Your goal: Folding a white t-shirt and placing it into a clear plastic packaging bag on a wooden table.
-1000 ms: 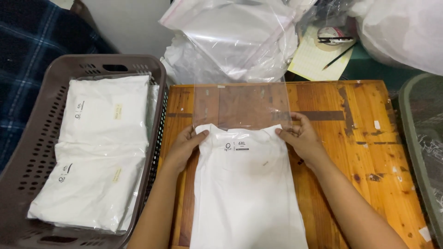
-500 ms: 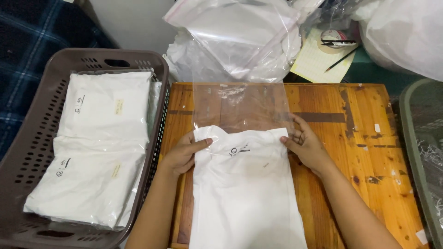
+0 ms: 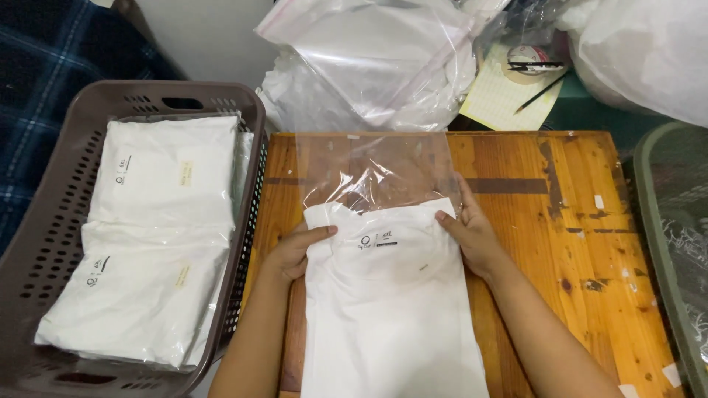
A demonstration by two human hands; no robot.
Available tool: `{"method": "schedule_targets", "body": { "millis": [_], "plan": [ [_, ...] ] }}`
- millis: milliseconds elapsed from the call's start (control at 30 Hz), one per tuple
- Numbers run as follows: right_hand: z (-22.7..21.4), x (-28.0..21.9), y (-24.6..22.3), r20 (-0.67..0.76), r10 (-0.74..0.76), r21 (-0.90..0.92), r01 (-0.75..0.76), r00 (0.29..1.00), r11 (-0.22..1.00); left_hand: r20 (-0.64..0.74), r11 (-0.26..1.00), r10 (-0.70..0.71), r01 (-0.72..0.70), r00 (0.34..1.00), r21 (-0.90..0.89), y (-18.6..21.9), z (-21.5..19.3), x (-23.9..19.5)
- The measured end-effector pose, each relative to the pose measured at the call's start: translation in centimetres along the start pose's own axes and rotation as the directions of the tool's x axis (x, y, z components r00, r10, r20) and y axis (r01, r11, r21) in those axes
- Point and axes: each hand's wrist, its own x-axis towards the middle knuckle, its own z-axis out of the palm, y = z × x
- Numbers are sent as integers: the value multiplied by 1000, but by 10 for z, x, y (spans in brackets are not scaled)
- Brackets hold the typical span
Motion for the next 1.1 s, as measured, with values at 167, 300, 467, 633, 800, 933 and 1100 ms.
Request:
{"method": "schedule_targets", "body": {
  "millis": [167,300,467,633,800,933,1100],
  "plan": [
    [-1,-6,3,-75,45,-23,-47,996,999,-29,999,-36,37,999,12,4,14,-16],
    [11,-18,-22,-109,154,-164,-170,982,972,39,996,-45,42,998,84,4,6,-22],
    [1,-25,-27,-114,282,-381,-304,953,873,112,989,-68,52,991,140,13,10,-32],
    [0,-33,-31,26,329,-354,-299,944,886,131,975,-98,69,986,210,8,9,-35],
    [-7,-38,-29,27,349,-344,-319,937,883,172,979,-110,77,979,188,5,-5,-33],
    [4,-39,-40,-196,118,-683,-222,974,696,233,971,-73,16,970,237,9,-5,-36],
    [-6,-35,-10,89,-550,-923,277,831,268,220,979,29,-73,975,192,0,-1,-37]
  ]
}}
